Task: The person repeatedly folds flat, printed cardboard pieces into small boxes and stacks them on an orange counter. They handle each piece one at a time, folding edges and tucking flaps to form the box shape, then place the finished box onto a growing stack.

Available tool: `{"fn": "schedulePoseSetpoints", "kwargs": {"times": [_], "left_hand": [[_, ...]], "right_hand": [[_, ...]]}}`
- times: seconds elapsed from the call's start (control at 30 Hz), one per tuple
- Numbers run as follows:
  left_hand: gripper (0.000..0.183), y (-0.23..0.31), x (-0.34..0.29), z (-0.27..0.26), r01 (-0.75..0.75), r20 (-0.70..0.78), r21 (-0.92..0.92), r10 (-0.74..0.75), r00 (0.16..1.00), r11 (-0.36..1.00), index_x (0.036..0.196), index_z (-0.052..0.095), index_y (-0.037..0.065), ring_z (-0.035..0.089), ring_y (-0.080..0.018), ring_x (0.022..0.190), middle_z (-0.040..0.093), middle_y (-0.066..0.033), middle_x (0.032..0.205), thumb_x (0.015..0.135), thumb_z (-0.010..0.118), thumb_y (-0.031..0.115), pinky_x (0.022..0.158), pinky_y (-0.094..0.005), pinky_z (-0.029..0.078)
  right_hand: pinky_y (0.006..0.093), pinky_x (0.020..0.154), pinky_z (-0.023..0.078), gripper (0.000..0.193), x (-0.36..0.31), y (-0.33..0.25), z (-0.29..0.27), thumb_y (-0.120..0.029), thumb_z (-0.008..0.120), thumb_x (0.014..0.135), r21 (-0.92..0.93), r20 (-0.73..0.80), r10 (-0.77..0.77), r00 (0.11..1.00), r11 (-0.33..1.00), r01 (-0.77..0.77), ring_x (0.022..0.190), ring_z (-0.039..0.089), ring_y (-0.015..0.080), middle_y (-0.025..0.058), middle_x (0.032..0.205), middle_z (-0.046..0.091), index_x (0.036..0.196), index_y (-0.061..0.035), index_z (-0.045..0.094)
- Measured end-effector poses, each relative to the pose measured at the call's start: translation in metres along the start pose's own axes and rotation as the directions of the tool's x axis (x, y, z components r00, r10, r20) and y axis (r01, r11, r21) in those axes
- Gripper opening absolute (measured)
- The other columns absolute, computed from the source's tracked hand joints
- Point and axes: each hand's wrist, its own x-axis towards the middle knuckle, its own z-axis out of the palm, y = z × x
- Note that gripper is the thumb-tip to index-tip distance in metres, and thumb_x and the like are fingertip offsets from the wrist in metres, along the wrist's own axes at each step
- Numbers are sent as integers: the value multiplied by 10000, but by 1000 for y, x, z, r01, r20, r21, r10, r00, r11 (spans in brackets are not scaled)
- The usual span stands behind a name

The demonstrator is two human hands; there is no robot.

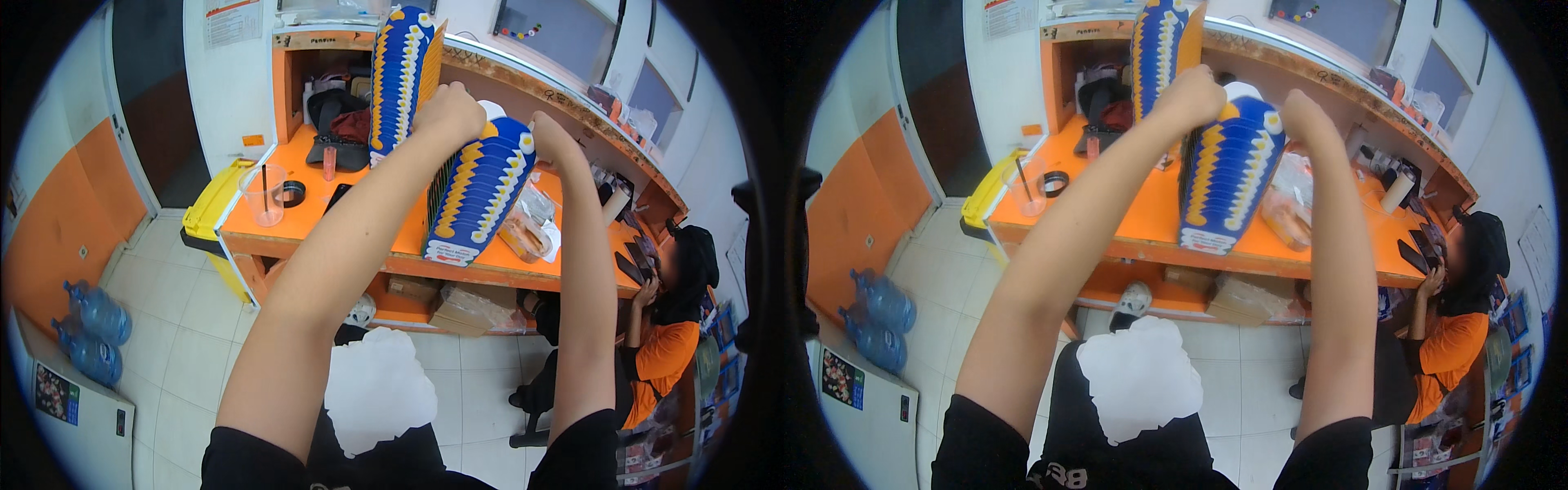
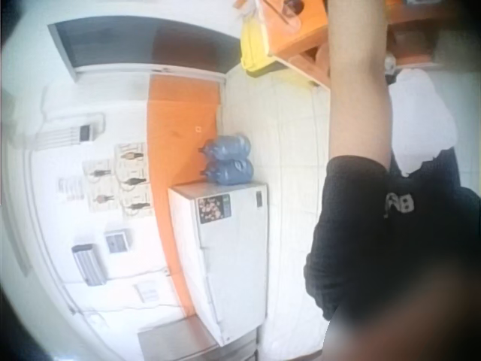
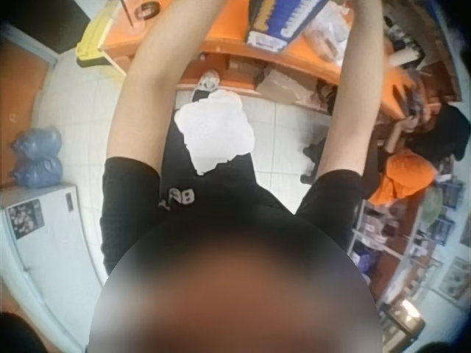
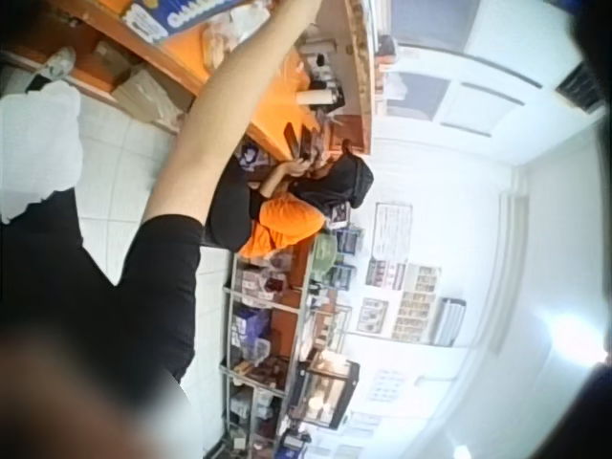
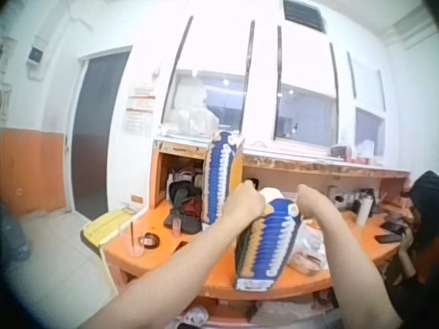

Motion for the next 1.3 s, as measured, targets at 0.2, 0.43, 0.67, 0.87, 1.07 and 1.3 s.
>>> {"fn": "schedulePoseSetpoints", "kwargs": {"times": [0.2, 0.43, 0.67, 0.87, 1.07, 1.3], "left_hand": [[817, -55, -20, 17, -66, 16, -876, 166, 986, 477, 1434, 257, 3, 370, -337, 1351, 348, -234, 1447, 851, 646, 422, 1063, -403, 330], [1361, -116, -61, 53, -188, 312, -664, 498, 809, 723, 1500, -69, 0, 138, -363, 1447, 126, -296, 1533, 637, 841, 529, 1161, -388, 163], [1517, -118, 32, 32, -211, -270, -349, 118, 956, 913, 1487, -163, 53, 39, -399, 1453, 2, -304, 1539, 516, 861, 611, 1159, -495, 134], [1558, -130, 93, 35, 206, -215, -150, -236, 948, 967, 1475, -233, 149, 6, -443, 1441, 30, -274, 1540, 479, 903, 528, 1073, -707, 93], [1344, -100, 60, 59, 62, -401, -249, -161, 902, 967, 1484, -18, 56, 344, -471, 1251, 282, -279, 1378, 531, 893, 317, 1061, -503, 316], [1304, -14, -53, 86, 106, -619, -134, -167, 767, 985, 1497, 41, 24, 358, -373, 1228, 303, -223, 1365, 572, 869, 421, 989, -526, 284]], "right_hand": [[300, 818, 516, 655, -41, 31, 20, -446, 633, 872, 869, 67, -113, 991, 495, -2, 1080, 593, 257, 133, 1249, 579, 1363, -82, 397], [310, 971, 445, 766, -79, 85, 141, -133, 770, 763, 877, 111, -381, 918, 472, 90, 1158, 520, 199, 86, 1298, 516, 1392, -33, 343], [379, 975, 458, 706, -82, 109, 140, -54, 752, 743, 996, -90, -158, 983, 2, 91, 1137, 542, 224, 81, 1237, 533, 1347, -35, 388], [435, 1018, 440, 650, -95, 120, 86, -277, 738, 804, 947, -271, -49, 961, -194, 257, 1182, 536, 236, 66, 1259, 539, 1343, -86, 428], [448, 1030, 419, 662, -122, 109, 37, -348, 733, 810, 873, -417, 61, 907, -251, 418, 1203, 516, 242, 62, 1289, 524, 1346, -96, 436], [413, 1002, 434, 365, -90, 76, -68, -226, 652, 890, 732, -617, 110, 779, -283, 620, 1144, 554, 197, 46, 1176, 603, 1220, -87, 580]]}}
